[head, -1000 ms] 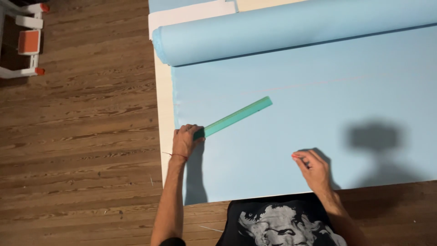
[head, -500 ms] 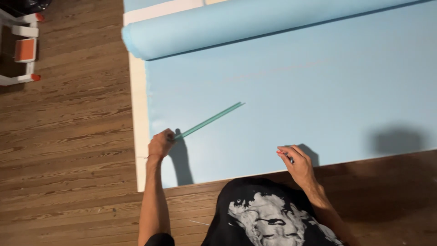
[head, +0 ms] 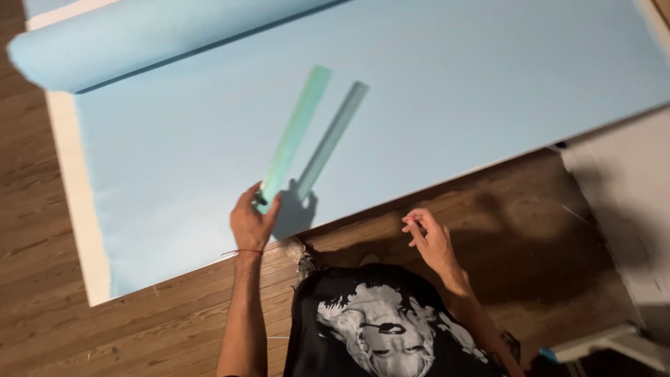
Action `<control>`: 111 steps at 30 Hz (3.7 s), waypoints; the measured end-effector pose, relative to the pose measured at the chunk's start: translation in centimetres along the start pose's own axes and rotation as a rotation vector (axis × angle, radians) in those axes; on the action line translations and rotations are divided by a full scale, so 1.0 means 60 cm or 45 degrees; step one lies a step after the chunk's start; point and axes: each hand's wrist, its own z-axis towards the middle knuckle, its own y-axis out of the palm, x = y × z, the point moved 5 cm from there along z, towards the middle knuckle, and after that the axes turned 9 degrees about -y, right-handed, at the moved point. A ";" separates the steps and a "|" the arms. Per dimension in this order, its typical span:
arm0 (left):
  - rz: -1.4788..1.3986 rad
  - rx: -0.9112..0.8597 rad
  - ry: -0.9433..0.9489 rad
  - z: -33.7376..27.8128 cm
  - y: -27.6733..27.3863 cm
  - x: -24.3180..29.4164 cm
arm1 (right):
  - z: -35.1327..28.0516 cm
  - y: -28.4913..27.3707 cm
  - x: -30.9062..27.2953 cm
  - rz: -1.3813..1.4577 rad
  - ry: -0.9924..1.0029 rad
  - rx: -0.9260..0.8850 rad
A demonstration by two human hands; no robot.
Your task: Measuring and marking a large sheet of blue material using a ruler and a marking tool on a workbench.
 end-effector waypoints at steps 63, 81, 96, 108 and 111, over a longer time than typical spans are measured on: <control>0.550 0.034 0.521 -0.037 0.968 0.978 | 0.687 -0.979 0.393 -0.706 -0.945 0.002; 0.504 -0.040 0.578 0.024 0.936 0.938 | 0.732 -1.016 0.426 -0.669 -0.804 0.046; 0.480 -0.047 0.562 0.017 0.931 0.927 | 0.734 -1.016 0.410 -0.676 -0.755 0.082; 0.492 -0.049 0.544 0.016 0.934 0.923 | 0.735 -1.014 0.415 -0.675 -0.751 0.102; 0.502 -0.054 0.548 0.017 0.935 0.921 | 0.736 -1.014 0.428 -0.671 -0.741 0.063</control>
